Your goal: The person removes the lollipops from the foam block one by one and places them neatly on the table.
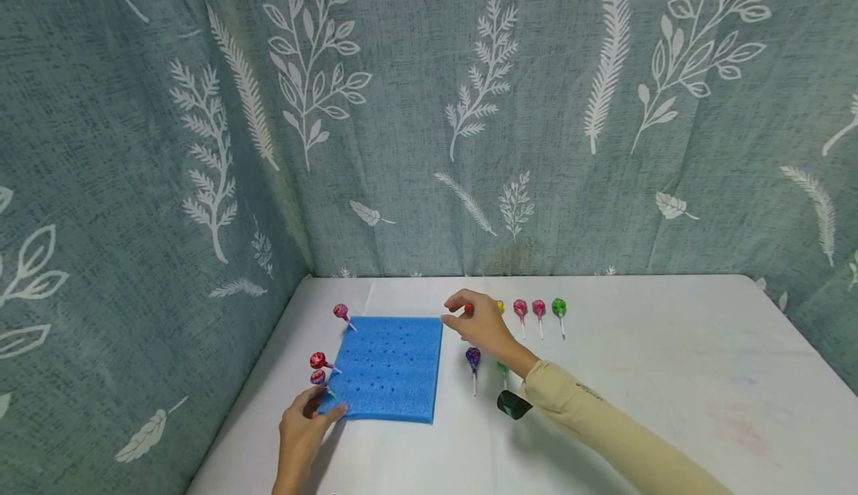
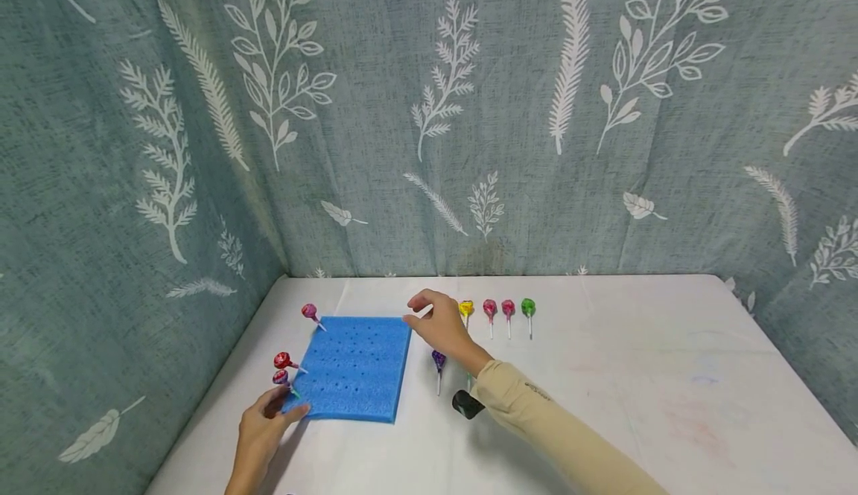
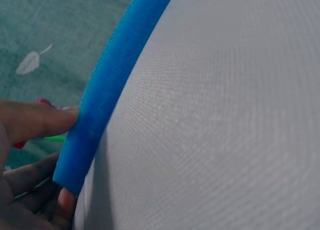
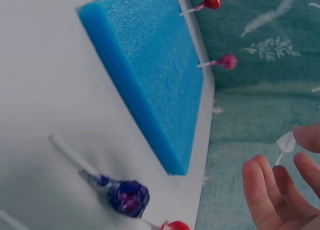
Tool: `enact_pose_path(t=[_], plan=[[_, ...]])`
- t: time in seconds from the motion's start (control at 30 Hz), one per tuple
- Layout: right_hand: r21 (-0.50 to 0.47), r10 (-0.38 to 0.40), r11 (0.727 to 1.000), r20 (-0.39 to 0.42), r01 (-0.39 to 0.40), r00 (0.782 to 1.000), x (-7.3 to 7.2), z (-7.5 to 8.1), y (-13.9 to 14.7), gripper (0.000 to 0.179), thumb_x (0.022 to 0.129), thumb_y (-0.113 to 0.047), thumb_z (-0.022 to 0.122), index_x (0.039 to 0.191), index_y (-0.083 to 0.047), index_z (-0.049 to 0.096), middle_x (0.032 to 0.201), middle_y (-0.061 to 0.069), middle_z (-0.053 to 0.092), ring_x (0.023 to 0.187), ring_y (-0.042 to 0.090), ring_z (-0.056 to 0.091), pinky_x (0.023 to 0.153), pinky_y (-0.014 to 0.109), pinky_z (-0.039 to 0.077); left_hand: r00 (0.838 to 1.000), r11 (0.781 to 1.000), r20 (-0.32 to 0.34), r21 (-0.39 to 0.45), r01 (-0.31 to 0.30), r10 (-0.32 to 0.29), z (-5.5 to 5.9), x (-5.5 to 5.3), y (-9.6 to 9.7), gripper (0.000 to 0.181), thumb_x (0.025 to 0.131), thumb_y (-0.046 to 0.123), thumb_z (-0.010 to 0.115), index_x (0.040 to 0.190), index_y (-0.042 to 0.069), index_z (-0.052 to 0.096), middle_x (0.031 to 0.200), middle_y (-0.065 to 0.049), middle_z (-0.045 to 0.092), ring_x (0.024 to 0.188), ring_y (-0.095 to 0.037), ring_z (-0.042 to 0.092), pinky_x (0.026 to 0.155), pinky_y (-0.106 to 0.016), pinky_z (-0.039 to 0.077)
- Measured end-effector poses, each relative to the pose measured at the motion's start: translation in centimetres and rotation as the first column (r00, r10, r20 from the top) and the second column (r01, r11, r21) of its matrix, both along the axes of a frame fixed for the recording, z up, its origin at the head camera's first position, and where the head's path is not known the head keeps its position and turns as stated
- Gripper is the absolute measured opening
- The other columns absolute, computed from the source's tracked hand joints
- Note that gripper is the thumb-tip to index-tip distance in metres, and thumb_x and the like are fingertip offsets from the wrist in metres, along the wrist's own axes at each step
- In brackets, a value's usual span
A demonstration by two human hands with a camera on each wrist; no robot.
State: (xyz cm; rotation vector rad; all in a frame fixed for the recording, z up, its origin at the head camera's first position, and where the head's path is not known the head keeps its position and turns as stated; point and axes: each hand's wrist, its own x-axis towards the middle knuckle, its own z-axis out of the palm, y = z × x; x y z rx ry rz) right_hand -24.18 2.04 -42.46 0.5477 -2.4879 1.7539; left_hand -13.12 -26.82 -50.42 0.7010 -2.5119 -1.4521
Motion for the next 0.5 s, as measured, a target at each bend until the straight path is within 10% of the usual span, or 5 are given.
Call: enact_pose_path(t=[0.5], plan=[[0.02, 0.057, 0.998, -0.031, -0.057, 0.998, -0.7, 0.2, -3.2, 0.021, 0.078, -0.019, 0.066, 0.094, -0.009, 0.06, 0.091, 0.007, 0.06, 0.065, 0.015, 0.056, 0.054, 0.026, 0.049, 1.0, 1.0, 0.001, -0.01, 0.005, -0.005, 0.1, 0.0, 0.0, 0.065, 0.07, 0.024, 0.072, 0.124, 0.001, 0.043, 0.119, -0.023, 0.048, 0.107, -0.033, 0.043, 0.091, -0.047, 0.037]])
